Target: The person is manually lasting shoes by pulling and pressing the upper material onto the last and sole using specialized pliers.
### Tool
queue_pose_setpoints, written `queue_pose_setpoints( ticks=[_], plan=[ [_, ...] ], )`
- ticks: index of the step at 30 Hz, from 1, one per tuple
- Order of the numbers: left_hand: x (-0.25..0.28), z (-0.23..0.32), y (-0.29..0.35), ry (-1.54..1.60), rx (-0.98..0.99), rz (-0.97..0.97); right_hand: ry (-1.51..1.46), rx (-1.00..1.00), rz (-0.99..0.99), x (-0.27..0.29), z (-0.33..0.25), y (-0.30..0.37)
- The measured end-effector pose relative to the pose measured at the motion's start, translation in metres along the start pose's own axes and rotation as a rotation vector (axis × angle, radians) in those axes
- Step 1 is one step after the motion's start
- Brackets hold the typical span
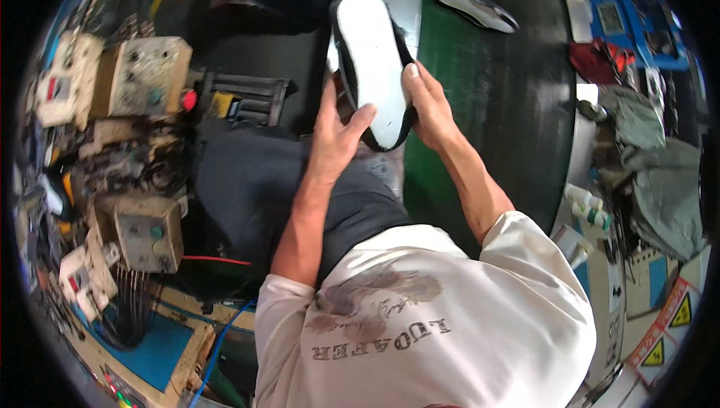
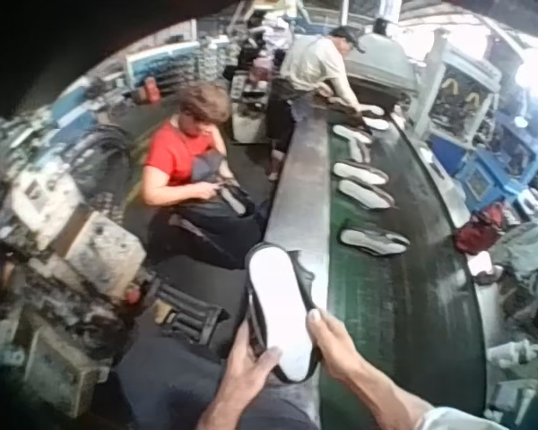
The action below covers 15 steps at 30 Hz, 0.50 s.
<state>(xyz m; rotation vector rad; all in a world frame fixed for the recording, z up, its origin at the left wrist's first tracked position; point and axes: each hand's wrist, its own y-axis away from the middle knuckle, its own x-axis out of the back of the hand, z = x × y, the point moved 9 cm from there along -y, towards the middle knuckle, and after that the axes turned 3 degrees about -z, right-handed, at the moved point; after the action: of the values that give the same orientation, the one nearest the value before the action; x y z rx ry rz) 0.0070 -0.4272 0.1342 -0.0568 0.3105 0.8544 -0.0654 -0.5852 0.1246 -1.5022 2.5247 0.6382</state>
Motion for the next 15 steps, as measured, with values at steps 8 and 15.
queue_pose_setpoints(
  ticks=[8,15],
  plan=[
    [0.144,0.025,0.131,0.271,-0.029,0.322,0.02,-0.222,-0.417,-0.178,0.062,0.026],
    [0.235,0.074,0.209,0.369,-0.21,0.392,0.66,0.029,-0.873,-0.238,0.086,0.102]
  ],
)
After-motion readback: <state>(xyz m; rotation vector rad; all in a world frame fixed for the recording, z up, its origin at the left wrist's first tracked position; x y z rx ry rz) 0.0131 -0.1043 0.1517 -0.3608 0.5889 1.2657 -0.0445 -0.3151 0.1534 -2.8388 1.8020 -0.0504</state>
